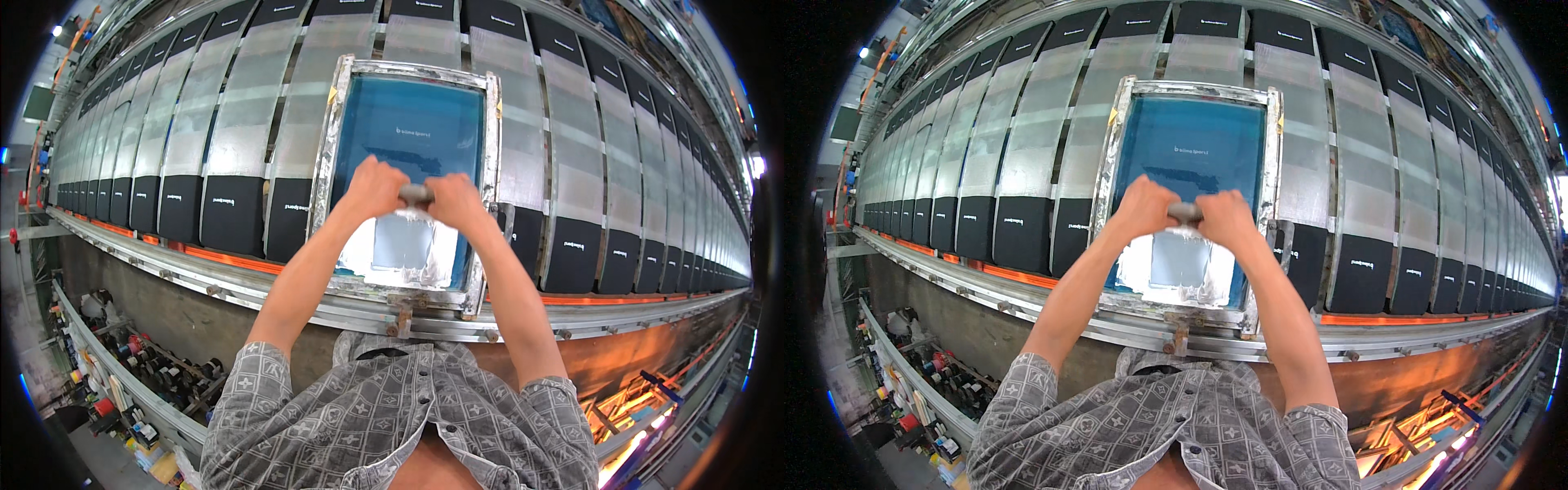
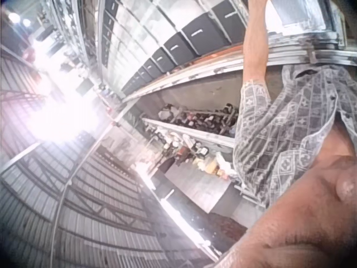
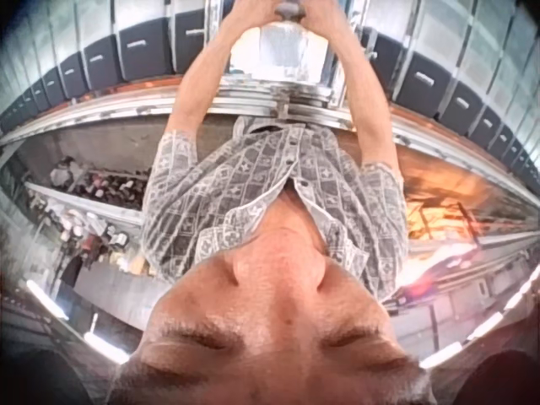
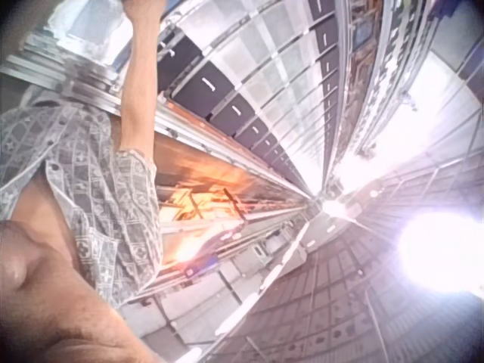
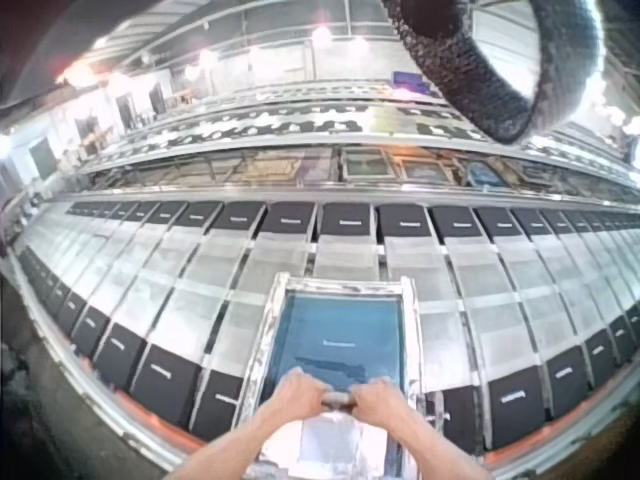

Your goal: The person uses a squeegee to spread white ink across a screen printing frame. They repeatedly pull the ink from the top to the bottom of the frame, then lift and reposition the squeegee to repeat the motion.

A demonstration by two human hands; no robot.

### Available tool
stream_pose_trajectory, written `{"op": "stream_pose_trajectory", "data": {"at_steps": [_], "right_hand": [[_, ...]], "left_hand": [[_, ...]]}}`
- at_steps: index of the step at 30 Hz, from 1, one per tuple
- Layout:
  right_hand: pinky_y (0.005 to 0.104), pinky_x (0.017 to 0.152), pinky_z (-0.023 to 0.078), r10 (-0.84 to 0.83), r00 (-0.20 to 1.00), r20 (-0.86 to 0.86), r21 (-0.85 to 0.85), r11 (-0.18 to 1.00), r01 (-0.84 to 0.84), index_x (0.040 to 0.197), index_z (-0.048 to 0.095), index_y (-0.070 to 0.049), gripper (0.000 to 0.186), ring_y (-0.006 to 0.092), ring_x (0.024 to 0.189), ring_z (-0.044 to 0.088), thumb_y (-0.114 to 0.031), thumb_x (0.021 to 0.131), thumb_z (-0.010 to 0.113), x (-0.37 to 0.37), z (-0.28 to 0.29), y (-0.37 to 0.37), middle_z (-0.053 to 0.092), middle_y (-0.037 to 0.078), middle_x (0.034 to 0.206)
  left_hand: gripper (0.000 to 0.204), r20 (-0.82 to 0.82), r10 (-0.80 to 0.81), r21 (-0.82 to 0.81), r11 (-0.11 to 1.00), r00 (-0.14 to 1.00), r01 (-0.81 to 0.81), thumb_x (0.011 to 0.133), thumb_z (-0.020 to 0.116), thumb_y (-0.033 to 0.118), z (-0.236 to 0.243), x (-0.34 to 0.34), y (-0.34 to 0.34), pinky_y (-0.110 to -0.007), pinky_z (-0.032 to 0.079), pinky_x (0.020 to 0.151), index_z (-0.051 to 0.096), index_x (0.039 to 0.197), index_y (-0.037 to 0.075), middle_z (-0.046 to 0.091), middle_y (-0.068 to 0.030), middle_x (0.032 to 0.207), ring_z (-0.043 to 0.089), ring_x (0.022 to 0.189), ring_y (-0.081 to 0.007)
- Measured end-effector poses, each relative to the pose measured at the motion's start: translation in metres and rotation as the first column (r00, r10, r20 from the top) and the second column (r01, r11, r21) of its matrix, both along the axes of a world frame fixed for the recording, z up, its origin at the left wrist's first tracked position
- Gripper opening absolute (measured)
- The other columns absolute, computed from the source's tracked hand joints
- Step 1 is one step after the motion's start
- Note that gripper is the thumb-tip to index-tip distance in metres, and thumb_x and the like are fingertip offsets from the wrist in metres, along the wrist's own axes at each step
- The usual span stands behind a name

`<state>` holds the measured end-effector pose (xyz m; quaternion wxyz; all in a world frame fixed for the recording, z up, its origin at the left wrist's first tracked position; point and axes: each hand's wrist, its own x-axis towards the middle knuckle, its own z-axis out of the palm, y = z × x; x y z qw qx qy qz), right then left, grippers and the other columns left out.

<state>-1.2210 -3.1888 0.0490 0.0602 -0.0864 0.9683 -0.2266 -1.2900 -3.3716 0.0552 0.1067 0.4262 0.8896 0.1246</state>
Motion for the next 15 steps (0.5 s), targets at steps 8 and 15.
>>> {"op": "stream_pose_trajectory", "data": {"at_steps": [8,15], "right_hand": [[0.0414,0.078,0.046,0.102,0.994,0.039,-0.051,0.994,-0.100,0.075,0.064,-0.009,0.016,0.0317,0.069,0.064,-0.023,0.068,0.070,0.083,-0.013,-0.026,0.063,0.012,0.066],[0.0435,0.077,0.045,0.004,1.000,0.007,0.001,1.000,-0.004,0.075,0.064,-0.009,0.014,0.0329,0.074,0.063,-0.022,0.072,0.069,-0.004,-0.003,0.005,0.065,0.011,0.070]], "left_hand": [[0.021,0.151,0.001,-0.023,1.000,0.989,0.002,0.065,0.078,0.034,-0.010,0.084,-0.032,-0.040,0.043,0.074,0.068,0.071,0.016,0.064,-0.0058,0.065,0.062,0.068,-0.0269],[0.022,-0.036,-0.015,0.016,1.000,0.999,0.015,0.063,0.077,0.032,-0.003,-0.003,0.004,-0.039,0.041,0.072,0.066,0.069,0.014,0.064,-0.0069,0.064,0.062,0.067,-0.0279]]}}
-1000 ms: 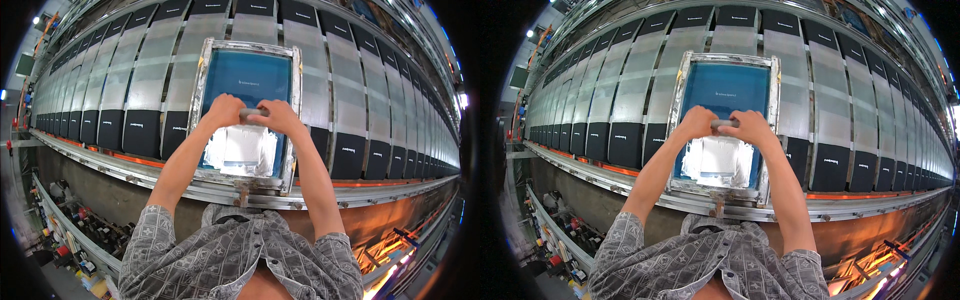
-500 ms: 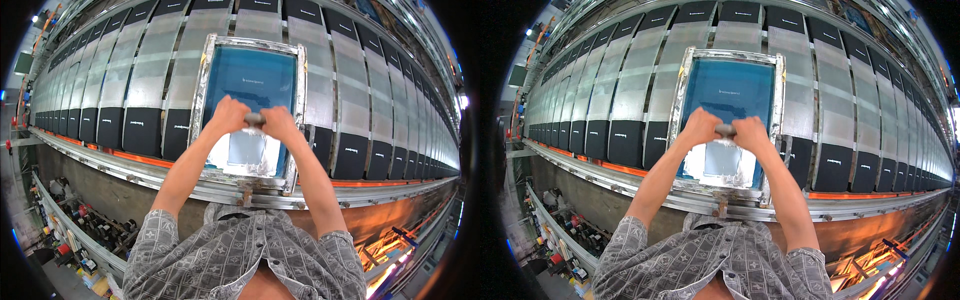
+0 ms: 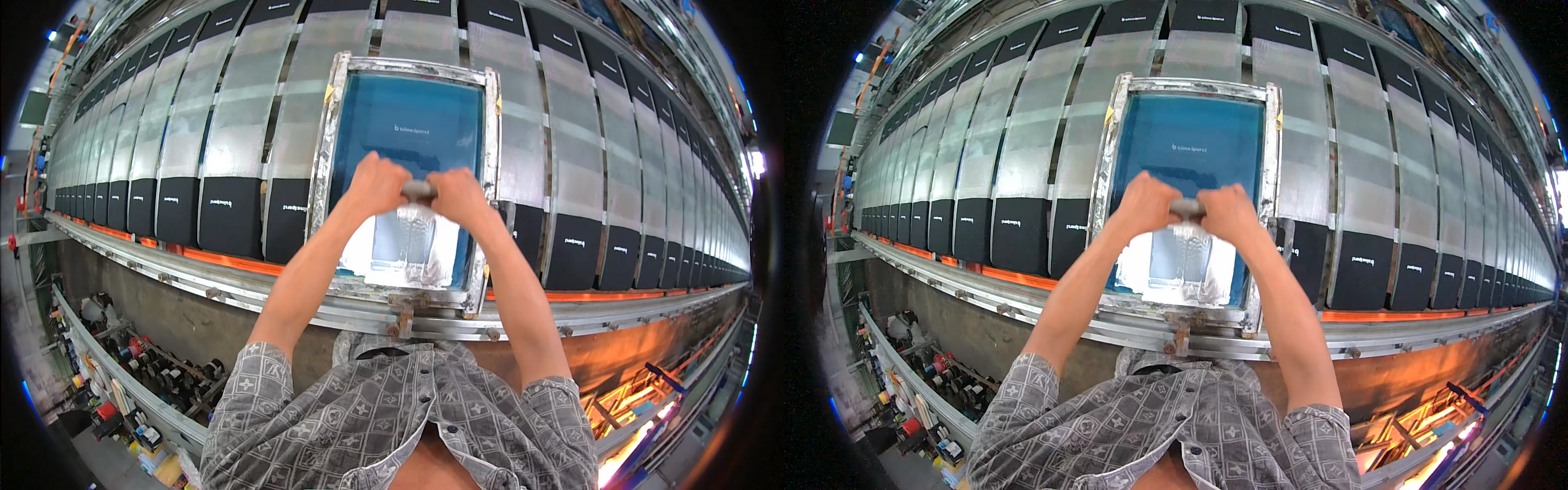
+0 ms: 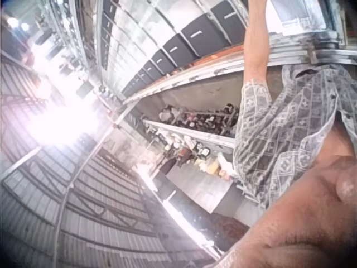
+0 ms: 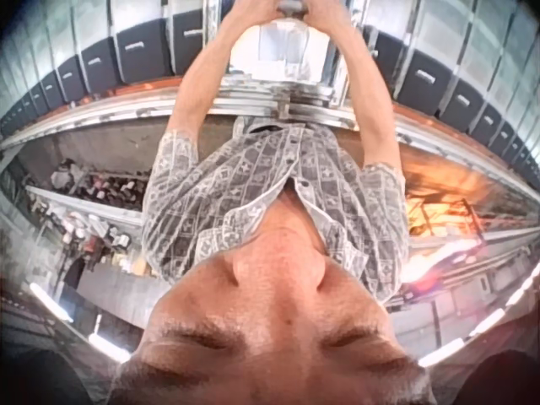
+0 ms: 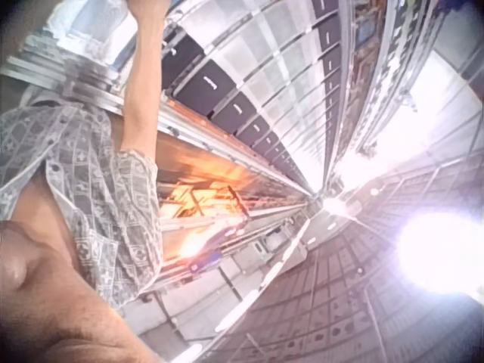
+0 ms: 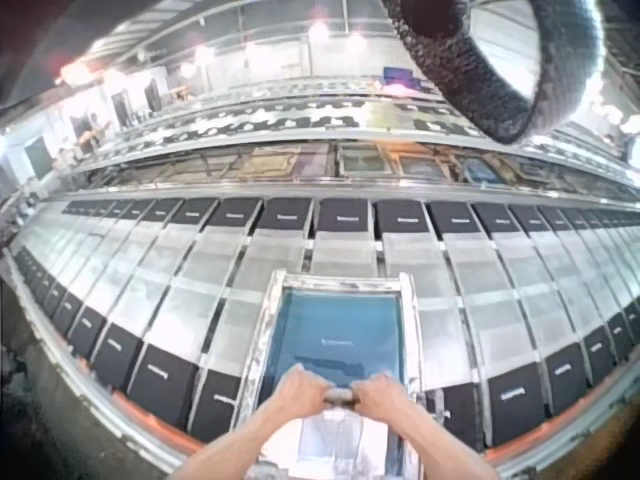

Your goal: The person uses a squeegee to spread white ink across a screen printing frame. They repeatedly pull the ink from the top to the bottom of the frame, then lift and reposition the squeegee to repeat the motion.

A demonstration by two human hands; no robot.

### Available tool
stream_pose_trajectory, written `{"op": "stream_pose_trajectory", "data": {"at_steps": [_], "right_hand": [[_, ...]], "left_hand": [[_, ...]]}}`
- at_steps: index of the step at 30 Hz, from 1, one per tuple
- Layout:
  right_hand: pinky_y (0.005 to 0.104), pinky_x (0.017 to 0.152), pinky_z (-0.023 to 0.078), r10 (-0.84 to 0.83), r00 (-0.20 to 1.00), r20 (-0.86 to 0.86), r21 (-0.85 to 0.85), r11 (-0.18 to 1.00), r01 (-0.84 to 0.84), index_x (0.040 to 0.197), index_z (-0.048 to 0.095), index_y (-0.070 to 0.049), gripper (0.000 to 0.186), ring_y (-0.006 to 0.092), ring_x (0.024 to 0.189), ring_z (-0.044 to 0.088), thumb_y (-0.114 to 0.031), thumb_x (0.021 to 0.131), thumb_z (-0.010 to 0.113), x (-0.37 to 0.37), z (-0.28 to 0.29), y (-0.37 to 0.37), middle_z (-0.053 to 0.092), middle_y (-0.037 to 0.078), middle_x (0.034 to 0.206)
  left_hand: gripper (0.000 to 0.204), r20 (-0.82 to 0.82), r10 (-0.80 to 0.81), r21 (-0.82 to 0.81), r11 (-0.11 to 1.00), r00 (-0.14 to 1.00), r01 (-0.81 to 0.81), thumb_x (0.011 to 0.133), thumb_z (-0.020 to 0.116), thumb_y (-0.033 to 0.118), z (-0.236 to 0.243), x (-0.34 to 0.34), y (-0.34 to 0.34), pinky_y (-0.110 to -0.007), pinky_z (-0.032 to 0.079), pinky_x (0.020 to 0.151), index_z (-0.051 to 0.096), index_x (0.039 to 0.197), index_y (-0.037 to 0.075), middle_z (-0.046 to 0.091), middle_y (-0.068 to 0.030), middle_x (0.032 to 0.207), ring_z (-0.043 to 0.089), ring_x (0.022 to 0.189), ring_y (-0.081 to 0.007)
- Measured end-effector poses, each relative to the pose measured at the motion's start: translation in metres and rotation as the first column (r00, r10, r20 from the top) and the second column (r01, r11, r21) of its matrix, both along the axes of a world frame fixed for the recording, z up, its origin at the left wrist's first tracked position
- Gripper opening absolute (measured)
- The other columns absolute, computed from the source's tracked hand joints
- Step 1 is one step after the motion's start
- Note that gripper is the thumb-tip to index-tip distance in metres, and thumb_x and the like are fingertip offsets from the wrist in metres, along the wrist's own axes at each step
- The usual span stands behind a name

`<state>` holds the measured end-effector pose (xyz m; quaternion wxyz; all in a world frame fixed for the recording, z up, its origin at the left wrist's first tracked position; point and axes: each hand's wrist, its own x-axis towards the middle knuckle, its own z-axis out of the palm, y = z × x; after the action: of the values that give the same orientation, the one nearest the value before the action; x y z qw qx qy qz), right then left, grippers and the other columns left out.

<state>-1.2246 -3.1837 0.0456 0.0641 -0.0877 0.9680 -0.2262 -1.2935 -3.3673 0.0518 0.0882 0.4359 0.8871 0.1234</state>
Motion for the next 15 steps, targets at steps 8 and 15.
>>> {"op": "stream_pose_trajectory", "data": {"at_steps": [8,15], "right_hand": [[0.0456,0.079,0.048,0.075,0.981,0.177,-0.104,0.993,-0.057,0.084,0.066,-0.008,0.023,0.0368,0.075,0.064,-0.026,0.070,0.073,0.088,-0.005,-0.032,0.065,0.014,0.071],[0.0418,0.085,0.045,-0.755,0.641,-0.139,-0.223,0.654,0.723,0.098,0.065,-0.007,0.030,0.0322,0.104,0.057,-0.035,0.085,0.065,0.077,-0.008,0.053,0.065,0.015,0.101]], "left_hand": [[0.022,0.171,0.036,-0.087,0.996,0.985,-0.022,0.064,0.080,0.033,-0.011,0.098,-0.038,-0.040,0.043,0.075,0.070,0.076,0.017,0.065,-0.0054,0.069,0.062,0.068,-0.0260],[0.020,-0.018,0.028,-0.014,0.999,0.999,-0.029,0.066,0.076,0.033,0.010,0.039,-0.023,-0.038,0.042,0.071,0.068,0.074,0.016,0.066,-0.0040,0.071,0.064,0.073,-0.0241]]}}
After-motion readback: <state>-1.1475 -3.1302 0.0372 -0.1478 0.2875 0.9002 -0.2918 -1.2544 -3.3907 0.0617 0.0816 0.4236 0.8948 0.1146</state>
